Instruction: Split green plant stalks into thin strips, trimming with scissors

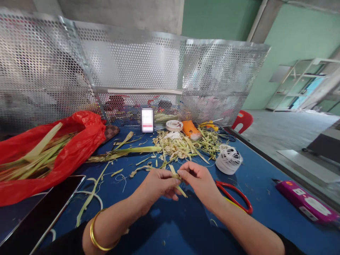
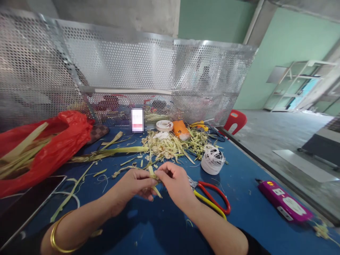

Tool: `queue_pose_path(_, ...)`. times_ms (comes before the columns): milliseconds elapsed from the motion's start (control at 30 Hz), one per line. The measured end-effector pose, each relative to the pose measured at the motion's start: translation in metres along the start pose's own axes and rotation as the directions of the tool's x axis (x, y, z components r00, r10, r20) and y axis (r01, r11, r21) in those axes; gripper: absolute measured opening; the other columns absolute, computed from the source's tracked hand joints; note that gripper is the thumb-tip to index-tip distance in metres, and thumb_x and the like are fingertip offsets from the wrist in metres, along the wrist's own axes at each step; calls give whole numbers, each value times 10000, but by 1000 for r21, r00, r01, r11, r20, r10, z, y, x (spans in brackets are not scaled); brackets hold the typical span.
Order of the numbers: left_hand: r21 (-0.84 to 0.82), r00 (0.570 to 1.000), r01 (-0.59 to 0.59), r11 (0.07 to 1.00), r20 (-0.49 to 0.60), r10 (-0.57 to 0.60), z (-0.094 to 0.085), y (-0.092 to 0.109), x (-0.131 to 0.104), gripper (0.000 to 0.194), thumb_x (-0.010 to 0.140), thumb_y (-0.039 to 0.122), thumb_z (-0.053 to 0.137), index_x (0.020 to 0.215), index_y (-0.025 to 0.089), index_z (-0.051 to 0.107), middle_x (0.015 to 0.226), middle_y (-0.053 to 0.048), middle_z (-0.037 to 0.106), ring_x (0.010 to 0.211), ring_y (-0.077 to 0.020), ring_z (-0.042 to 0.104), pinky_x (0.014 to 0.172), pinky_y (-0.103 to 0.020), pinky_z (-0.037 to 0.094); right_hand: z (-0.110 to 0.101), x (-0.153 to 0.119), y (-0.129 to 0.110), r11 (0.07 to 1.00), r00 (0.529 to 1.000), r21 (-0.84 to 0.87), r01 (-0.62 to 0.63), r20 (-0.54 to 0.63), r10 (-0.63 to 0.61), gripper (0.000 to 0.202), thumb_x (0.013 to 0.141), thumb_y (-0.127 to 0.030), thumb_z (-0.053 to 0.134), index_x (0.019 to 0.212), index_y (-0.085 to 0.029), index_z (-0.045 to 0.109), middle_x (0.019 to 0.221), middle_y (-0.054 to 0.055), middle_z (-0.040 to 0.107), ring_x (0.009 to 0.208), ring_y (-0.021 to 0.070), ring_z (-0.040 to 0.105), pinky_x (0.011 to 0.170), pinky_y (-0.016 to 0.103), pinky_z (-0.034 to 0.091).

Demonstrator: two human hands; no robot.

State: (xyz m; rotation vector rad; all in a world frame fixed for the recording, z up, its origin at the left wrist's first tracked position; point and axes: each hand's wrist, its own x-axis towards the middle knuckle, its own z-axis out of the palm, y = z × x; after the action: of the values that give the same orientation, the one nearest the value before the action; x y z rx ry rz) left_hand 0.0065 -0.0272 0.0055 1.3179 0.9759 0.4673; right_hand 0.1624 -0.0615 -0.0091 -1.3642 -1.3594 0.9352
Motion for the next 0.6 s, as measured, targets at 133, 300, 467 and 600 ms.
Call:
queue_pose_path(133,2,1000,-11,1000,27,11,2,-3,1,230,717,362,651,646,143,652,614,-41,701,525,-124,624,592,-253,478,3,-2,4,1000,997,-17,16,-71,-17,201,780,-317,573,629,-188,539,552,-41,489,542,116,435,528,234,357)
queue_pose_path(300,-15,999,-31,999,28,31,3,0,-3,271,700,398,677,618,140,666,566,-35,680,498,-115,605,569,-244,470,3,-2,6,999,989,-21,32,-141,-35,216,779,-339,572,623,-195,537,563,-36,503,565,129,459,552,240,371)
queue_pose_path(467,-45,998,-21,999,64,24,3,2,-5,271,672,408,710,618,145,675,550,-24,669,477,-108,597,558,-243,469,3,-2,5,999,991,-25,31,-128,-34,218,790,-352,565,638,-195,549,562,-31,506,567,138,476,567,248,381)
queue_pose_path(600,-56,997,-23,998,70,27,1,-1,-4,279,671,413,712,598,148,665,551,-27,671,472,-112,595,560,-255,478,2,-4,6,998,989,-44,38,-142,-44,222,796,-353,562,642,-194,559,559,-28,509,561,137,470,564,249,376)
